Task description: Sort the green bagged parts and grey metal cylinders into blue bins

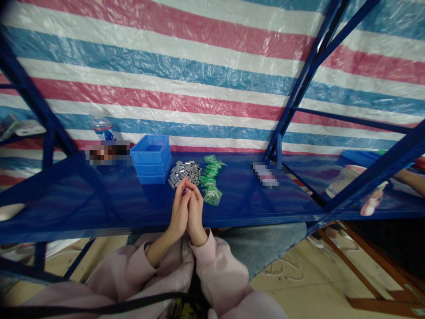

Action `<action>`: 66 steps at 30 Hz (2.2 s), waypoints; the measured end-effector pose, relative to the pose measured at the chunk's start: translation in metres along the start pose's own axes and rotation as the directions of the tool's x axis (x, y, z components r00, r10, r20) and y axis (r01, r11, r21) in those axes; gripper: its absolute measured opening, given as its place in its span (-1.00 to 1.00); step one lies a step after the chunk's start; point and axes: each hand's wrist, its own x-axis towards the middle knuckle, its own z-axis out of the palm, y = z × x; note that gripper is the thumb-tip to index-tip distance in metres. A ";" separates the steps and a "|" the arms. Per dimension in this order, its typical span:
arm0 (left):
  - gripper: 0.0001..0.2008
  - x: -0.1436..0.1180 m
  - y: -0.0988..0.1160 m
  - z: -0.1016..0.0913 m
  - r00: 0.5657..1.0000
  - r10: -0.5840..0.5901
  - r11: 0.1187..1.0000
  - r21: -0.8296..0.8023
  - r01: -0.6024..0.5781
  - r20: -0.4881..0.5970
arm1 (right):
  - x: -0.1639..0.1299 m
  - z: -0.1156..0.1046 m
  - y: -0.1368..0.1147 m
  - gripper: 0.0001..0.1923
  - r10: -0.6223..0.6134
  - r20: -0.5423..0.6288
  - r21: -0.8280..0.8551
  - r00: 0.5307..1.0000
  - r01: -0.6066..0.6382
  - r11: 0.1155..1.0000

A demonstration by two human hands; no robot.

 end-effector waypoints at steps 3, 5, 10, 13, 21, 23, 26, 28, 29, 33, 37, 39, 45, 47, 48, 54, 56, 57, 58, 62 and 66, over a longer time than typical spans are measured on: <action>-0.53 0.001 -0.004 0.000 1.000 0.015 1.000 0.003 -0.015 0.001 | 0.000 -0.001 0.001 -0.67 0.001 0.010 -0.001 1.000 -0.001 1.000; -0.54 0.001 -0.009 0.000 0.999 0.033 0.999 0.023 -0.033 -0.003 | 0.000 0.000 -0.001 -0.67 -0.009 0.013 0.008 1.000 0.009 1.000; -0.56 0.011 -0.031 -0.005 0.987 0.156 0.983 0.089 -0.158 0.030 | -0.002 0.006 -0.011 -0.70 0.023 0.023 0.091 0.999 -0.026 0.996; -0.56 0.027 -0.034 -0.019 0.939 0.343 0.925 0.165 -0.344 0.032 | 0.000 0.010 -0.013 -0.74 0.084 -0.001 0.174 0.996 -0.082 0.981; -0.48 0.083 0.018 -0.066 0.760 0.645 0.502 0.792 -0.346 -0.076 | 0.004 0.012 -0.009 -0.78 0.119 -0.060 0.215 0.991 -0.104 0.971; -0.39 0.093 0.024 -0.072 0.797 0.598 0.470 0.844 -0.257 -0.090 | 0.004 0.011 -0.010 -0.79 0.127 -0.058 0.221 0.990 -0.111 0.969; -0.36 0.103 0.026 -0.078 0.846 0.521 0.453 0.877 -0.158 -0.117 | 0.004 0.012 -0.011 -0.79 0.137 -0.060 0.231 0.989 -0.120 0.966; -0.40 0.106 0.026 -0.081 0.870 0.479 0.457 0.880 -0.130 -0.120 | 0.003 0.012 -0.011 -0.79 0.142 -0.058 0.234 0.988 -0.125 0.964; -0.44 0.108 0.025 -0.081 0.879 0.463 0.466 0.875 -0.130 -0.116 | 0.003 0.012 -0.012 -0.79 0.142 -0.056 0.235 0.988 -0.125 0.964; -0.58 0.116 0.021 -0.084 0.869 0.487 0.536 0.817 -0.214 -0.091 | 0.004 0.012 -0.012 -0.79 0.142 -0.051 0.234 0.988 -0.127 0.964; -0.64 0.124 0.019 -0.088 0.816 0.566 0.618 0.715 -0.328 -0.116 | 0.004 0.013 -0.013 -0.79 0.145 -0.044 0.232 0.988 -0.131 0.964; -0.66 0.122 0.022 -0.091 0.784 0.601 0.657 0.653 -0.377 -0.152 | 0.004 0.013 -0.013 -0.79 0.148 -0.044 0.227 0.988 -0.134 0.965; -0.64 0.101 0.036 -0.119 0.740 0.654 0.723 0.418 -0.550 -0.158 | 0.003 0.011 -0.012 -0.79 0.139 -0.023 0.242 0.990 -0.130 0.962; -0.64 0.095 0.035 -0.137 0.785 0.611 0.777 0.260 -0.573 -0.096 | 0.003 0.010 -0.013 -0.79 0.130 -0.020 0.258 0.991 -0.120 0.959; -0.64 0.092 0.033 -0.148 0.809 0.586 0.802 0.179 -0.570 -0.051 | 0.003 0.010 -0.013 -0.78 0.118 -0.029 0.268 0.993 -0.106 0.957; -0.68 0.073 0.015 -0.208 0.912 0.360 0.932 -0.029 -0.361 0.199 | 0.003 -0.001 -0.015 -0.71 -0.054 -0.140 0.232 0.989 0.086 0.969; -0.68 0.066 0.010 -0.216 0.911 0.305 0.951 -0.037 -0.307 0.276 | 0.003 -0.007 -0.015 -0.70 -0.131 -0.143 0.164 0.981 0.154 0.974; -0.68 0.063 0.007 -0.216 0.904 0.286 0.955 -0.019 -0.295 0.317 | 0.002 -0.010 -0.015 -0.69 -0.164 -0.138 0.129 0.977 0.182 0.975; -0.68 0.059 0.005 -0.214 0.895 0.270 0.956 0.014 -0.294 0.356 | 0.001 -0.013 -0.016 -0.69 -0.190 -0.129 0.096 0.973 0.203 0.974; -0.68 0.052 -0.002 -0.196 0.834 0.239 0.920 0.160 -0.359 0.498 | -0.004 -0.023 -0.023 -0.70 -0.258 -0.067 -0.030 0.964 0.256 0.966; -0.67 0.051 -0.012 -0.180 0.764 0.210 0.906 0.172 -0.387 0.610 | -0.011 -0.039 -0.035 -0.72 -0.294 0.037 -0.182 0.955 0.296 0.938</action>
